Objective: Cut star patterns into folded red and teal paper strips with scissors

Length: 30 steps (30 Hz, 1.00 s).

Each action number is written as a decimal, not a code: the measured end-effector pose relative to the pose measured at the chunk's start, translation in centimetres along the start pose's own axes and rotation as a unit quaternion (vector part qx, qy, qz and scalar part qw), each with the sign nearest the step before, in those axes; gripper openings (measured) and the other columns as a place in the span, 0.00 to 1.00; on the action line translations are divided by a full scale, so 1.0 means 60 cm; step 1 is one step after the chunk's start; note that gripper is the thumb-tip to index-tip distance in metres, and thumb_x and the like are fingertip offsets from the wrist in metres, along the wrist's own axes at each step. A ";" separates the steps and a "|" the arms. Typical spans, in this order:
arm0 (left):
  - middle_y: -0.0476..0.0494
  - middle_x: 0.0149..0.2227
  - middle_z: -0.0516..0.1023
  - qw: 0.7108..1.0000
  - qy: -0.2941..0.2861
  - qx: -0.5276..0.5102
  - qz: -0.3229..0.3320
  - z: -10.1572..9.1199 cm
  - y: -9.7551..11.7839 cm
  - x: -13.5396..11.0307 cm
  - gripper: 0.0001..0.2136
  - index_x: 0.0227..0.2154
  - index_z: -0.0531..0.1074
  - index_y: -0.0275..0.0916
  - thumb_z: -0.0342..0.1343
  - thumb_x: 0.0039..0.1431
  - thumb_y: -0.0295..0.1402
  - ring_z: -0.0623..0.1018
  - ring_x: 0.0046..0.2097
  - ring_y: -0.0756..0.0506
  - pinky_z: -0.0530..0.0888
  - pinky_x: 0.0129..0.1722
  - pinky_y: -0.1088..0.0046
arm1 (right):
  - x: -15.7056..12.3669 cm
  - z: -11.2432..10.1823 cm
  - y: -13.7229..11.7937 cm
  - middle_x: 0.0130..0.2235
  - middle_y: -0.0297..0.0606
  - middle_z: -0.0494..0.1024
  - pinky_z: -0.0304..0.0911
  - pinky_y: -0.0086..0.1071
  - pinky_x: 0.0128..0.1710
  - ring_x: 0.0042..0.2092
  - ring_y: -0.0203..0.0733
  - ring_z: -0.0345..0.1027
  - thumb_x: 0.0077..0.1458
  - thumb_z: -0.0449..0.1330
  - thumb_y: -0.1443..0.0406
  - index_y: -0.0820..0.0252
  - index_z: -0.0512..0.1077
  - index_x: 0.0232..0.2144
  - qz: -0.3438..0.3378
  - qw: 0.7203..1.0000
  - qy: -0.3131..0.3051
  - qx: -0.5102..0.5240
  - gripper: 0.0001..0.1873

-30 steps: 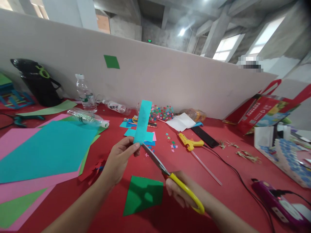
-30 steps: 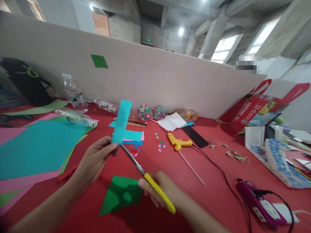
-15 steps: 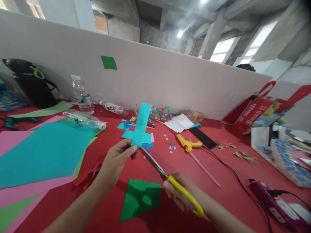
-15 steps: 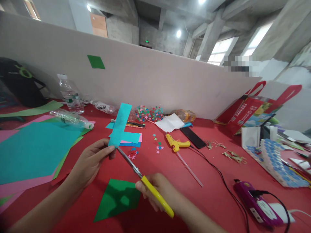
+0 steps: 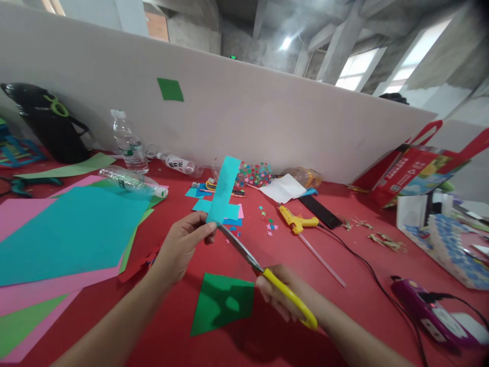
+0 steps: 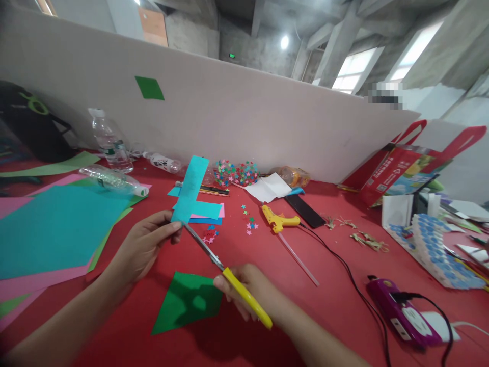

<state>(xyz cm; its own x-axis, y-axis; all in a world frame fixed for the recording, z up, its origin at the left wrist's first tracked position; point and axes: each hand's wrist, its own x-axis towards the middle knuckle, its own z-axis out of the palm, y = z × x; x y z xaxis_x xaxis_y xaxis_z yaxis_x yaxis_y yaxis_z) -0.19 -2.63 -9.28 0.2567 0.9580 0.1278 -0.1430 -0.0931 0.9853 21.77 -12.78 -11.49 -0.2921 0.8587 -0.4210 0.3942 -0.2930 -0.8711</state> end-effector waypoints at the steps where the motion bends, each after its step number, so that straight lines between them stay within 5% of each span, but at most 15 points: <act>1: 0.54 0.24 0.69 1.000 0.002 -0.003 -0.001 0.001 0.000 -0.001 0.05 0.24 0.72 0.40 0.59 0.53 0.32 0.68 0.27 0.52 0.65 0.29 0.75 | -0.001 0.000 -0.001 0.10 0.23 0.59 0.46 0.20 0.10 0.11 0.28 0.51 0.55 0.50 0.42 0.59 0.61 0.23 -0.003 1.000 -0.003 -0.004 0.27; 21: 0.53 0.22 0.70 1.000 -0.001 -0.026 -0.008 0.009 -0.006 -0.002 0.05 0.24 0.72 0.39 0.59 0.54 0.32 0.68 0.26 0.52 0.64 0.29 0.76 | -0.002 0.007 -0.005 0.09 0.24 0.59 0.46 0.23 0.12 0.11 0.29 0.51 0.58 0.49 0.46 0.58 0.61 0.21 0.004 1.000 0.012 0.002 0.25; 30: 0.51 0.22 0.71 1.000 -0.019 -0.016 -0.012 -0.002 0.001 0.001 0.09 0.21 0.71 0.38 0.58 0.54 0.33 0.70 0.26 0.51 0.66 0.29 0.74 | 0.006 -0.003 0.008 0.09 0.23 0.58 0.44 0.20 0.10 0.10 0.27 0.48 0.55 0.50 0.42 0.59 0.61 0.22 -0.045 0.999 -0.003 0.015 0.27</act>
<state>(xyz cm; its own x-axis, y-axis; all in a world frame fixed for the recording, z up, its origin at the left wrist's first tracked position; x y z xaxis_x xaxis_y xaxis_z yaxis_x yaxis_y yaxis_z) -0.27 -2.53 -9.23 0.2958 0.9489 0.1096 -0.1661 -0.0619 0.9842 22.01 -12.53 -12.03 -0.3311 0.8796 -0.3417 0.3396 -0.2267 -0.9128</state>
